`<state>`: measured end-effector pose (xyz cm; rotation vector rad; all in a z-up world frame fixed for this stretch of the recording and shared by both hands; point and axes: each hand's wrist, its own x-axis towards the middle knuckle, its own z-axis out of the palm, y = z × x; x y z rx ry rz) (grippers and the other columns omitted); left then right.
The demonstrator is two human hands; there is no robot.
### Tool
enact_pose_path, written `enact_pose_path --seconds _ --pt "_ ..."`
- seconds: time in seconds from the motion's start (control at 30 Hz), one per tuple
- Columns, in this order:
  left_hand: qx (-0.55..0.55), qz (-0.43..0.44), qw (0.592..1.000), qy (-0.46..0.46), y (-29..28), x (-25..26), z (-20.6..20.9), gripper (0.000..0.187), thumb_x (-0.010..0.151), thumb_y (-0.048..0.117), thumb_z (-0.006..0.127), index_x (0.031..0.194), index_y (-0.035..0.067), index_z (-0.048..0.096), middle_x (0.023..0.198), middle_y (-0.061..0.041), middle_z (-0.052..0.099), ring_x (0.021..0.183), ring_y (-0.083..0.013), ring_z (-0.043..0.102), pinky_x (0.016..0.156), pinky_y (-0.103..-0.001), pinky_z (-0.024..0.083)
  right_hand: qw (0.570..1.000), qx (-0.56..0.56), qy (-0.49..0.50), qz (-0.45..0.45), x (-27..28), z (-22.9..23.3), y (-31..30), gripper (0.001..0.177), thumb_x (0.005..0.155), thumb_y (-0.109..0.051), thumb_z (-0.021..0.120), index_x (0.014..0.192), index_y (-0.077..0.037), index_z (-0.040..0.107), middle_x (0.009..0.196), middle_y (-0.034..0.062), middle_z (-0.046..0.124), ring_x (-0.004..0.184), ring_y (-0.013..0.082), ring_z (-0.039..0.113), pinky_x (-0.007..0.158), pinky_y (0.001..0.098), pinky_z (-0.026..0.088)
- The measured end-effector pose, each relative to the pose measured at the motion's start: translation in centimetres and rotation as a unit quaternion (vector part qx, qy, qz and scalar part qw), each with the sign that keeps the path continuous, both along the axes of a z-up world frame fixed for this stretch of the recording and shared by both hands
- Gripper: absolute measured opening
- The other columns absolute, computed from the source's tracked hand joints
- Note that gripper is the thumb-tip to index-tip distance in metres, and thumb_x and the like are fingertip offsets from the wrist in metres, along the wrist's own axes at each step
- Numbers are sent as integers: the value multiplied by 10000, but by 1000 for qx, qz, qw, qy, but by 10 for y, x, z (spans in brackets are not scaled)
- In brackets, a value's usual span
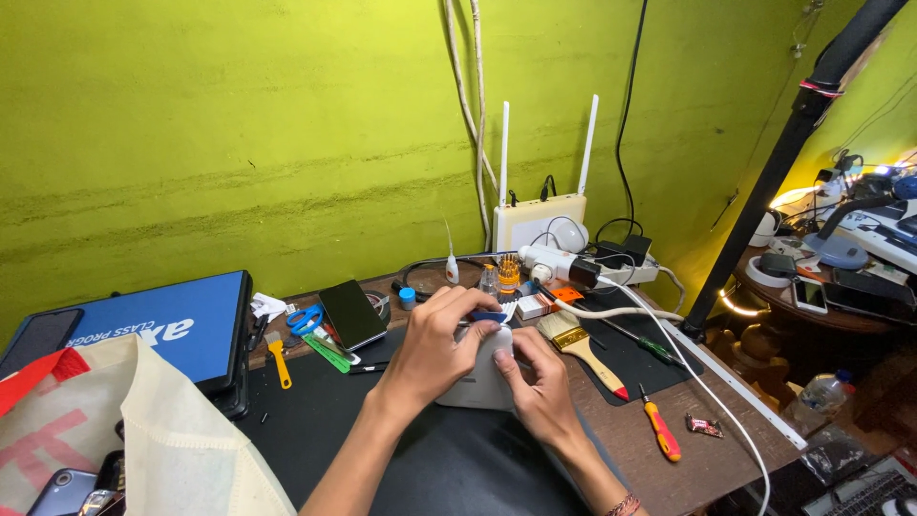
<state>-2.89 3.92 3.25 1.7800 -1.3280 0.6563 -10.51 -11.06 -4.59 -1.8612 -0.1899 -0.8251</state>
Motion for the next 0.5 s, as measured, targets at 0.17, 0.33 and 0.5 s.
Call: enact_pose_path --seconds 0.17,0.33,0.5 --pt "-7 41 999 10 8 2 -5 207 874 123 753 1071 113 690 919 -44 732 865 -210 659 792 -352 504 999 33 16 2 3 -6 -6 307 986 -317 595 1084 -57 725 1009 42 637 926 147 602 721 259 469" --pt "-31 116 991 62 22 7 -23 131 892 201 729 1010 144 732 964 -5 750 932 -210 642 817 -358 496 994 93 49 18 7 -12 -10 412 971 -375 578 1158 -34 716 1071 69 648 979 170 616 750 281 532" --pt "-99 89 966 223 32 -14 -30 92 894 180 713 977 146 733 997 -10 744 942 -157 673 652 -292 671 990 122 40 56 10 -18 -6 369 1015 -399 500 1009 -63 654 954 35 517 895 151 508 758 285 410"
